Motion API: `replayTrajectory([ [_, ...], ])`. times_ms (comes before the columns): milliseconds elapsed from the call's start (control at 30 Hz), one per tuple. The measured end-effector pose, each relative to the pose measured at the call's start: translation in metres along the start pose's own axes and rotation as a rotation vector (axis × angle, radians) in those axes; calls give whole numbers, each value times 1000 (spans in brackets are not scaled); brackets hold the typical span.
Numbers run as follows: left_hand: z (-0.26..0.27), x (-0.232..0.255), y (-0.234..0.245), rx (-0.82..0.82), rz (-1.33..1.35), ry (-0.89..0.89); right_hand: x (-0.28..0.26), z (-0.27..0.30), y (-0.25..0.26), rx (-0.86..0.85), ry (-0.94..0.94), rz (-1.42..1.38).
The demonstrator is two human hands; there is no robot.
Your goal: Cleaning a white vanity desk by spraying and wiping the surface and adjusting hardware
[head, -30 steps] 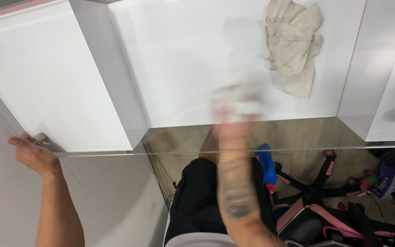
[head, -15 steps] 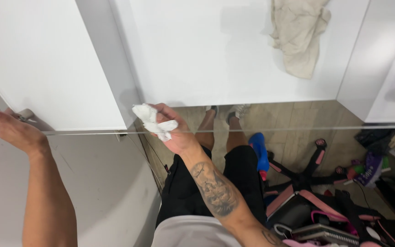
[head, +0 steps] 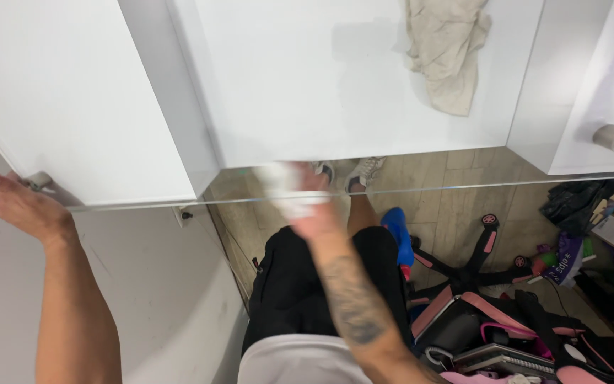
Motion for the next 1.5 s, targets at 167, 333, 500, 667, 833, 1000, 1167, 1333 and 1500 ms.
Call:
replayTrajectory([
  [167,11,12,3,-25,54,175,-203,164,193,74,631,-331],
  [333,21,-49,21,138,530,286,-221,240,172,324,568,-116],
  [500,165,-92,21,244,381,217,-260,297,142,842,757,539],
  [667,379,60,-140,-882,31,302,-316,290,14,934,1091,1686],
  [833,451,244,-217,-1134,558,149,-260,188,-60,441,1129,1947],
  [1000,451,297,-237,-1070,777,253,-374,204,19,569,762,1890],
  [1167,459,295,-229,-1080,518,234,-496,365,164,913,1164,1241],
  [1333,480,377,-220,-1131,405,-120,-477,292,173,779,739,600],
  [1500,499,481,-228,-1153,523,-406,-475,242,142,675,490,559],
])
Point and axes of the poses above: each hand's wrist, its own z-axis away from the middle knuckle, its own y-axis out of the back of the hand, x = y × z, the point moved 9 cm from there along -z, towards the middle knuckle, and after that the axes turned 3 degrees about z, right-handed, at the moved point
